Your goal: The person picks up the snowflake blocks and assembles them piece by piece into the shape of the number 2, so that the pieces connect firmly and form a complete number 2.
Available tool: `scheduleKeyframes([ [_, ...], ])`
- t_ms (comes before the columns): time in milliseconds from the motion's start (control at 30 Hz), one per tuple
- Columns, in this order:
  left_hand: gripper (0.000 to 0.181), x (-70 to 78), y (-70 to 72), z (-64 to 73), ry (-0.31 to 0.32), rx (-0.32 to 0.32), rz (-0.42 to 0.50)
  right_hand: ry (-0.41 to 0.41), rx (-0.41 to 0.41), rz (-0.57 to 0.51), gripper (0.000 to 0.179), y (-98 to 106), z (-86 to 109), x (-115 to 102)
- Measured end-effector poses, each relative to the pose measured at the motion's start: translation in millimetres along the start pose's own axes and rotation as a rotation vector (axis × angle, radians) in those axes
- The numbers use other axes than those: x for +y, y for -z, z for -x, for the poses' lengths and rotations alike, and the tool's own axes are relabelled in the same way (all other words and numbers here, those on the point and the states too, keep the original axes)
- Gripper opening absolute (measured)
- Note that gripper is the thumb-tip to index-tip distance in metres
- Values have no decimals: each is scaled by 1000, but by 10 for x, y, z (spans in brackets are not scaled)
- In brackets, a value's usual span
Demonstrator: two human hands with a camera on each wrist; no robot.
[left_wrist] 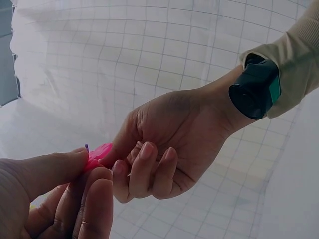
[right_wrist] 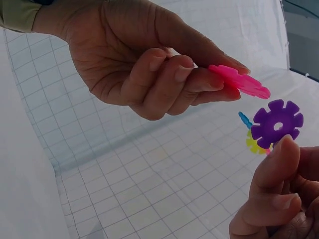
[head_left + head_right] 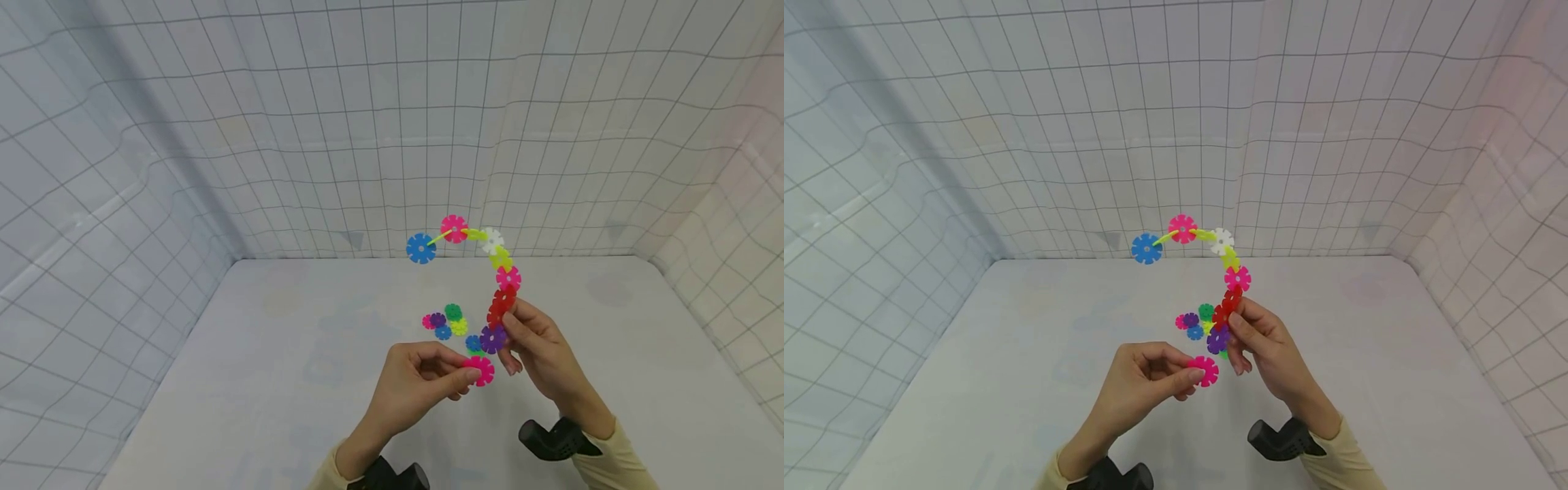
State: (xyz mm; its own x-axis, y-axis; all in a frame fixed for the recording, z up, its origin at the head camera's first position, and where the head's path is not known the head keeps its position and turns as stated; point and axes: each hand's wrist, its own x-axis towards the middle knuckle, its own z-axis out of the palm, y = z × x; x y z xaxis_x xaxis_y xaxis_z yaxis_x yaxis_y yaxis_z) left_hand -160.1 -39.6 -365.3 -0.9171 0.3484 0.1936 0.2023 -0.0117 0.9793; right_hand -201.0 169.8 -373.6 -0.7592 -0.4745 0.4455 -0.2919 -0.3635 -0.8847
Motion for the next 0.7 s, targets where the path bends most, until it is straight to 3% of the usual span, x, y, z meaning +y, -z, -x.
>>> scheduleKeyframes([
  [333,15,-27,-1,0,-30,5,-22,5,2,81,20,-45,6,-22],
  [700,14,-8,-10,11,-31,61,-48,64,52,301,15,-93,34,2],
])
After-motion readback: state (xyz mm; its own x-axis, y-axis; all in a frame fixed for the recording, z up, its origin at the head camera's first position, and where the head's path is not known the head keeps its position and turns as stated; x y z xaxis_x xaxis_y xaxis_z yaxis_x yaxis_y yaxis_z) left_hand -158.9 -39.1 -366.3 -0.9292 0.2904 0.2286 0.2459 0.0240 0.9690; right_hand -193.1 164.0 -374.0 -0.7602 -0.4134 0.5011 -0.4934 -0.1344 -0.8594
